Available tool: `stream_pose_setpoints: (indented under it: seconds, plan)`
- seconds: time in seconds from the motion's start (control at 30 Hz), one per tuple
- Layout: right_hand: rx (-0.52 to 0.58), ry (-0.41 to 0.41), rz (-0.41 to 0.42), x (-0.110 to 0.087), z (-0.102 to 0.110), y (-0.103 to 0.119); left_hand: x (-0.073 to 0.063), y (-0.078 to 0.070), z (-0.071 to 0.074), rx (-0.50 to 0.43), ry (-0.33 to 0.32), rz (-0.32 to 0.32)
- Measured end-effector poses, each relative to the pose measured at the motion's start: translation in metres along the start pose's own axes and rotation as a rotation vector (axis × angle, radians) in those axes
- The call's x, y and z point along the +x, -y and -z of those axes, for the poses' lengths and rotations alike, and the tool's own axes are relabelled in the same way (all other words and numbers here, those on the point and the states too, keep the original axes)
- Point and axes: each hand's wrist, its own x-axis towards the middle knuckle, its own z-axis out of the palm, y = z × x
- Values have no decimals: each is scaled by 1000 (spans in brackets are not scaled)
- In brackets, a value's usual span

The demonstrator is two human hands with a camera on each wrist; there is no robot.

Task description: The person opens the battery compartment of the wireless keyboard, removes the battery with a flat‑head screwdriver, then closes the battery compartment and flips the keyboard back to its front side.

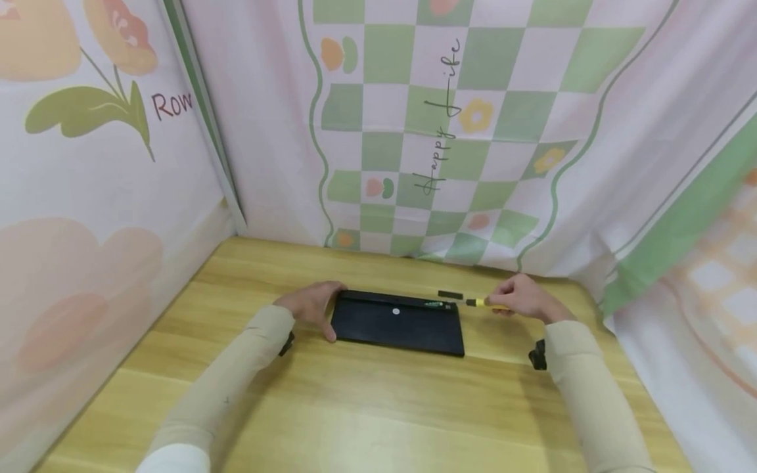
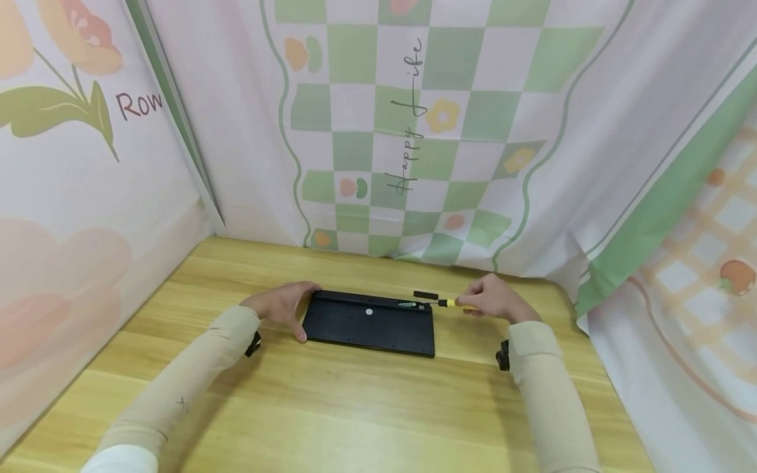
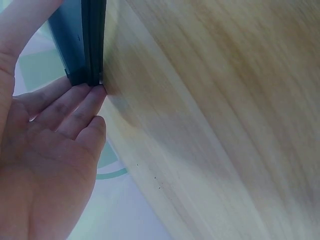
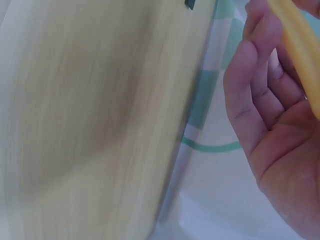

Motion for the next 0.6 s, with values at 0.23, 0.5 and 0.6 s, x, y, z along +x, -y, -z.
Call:
stream_pose_setpoints:
  seconds: [0.23, 0.5, 0.6]
  plan:
    - [-109, -107, 19, -14, 9, -8, 0, 0, 1, -3, 0, -1]
    - [-217, -249, 88, -24, 6, -31, 1, 2, 0, -5, -4, -2]
    - [-210, -296, 93, -27, 2, -39, 1, 2, 0, 1, -5, -3]
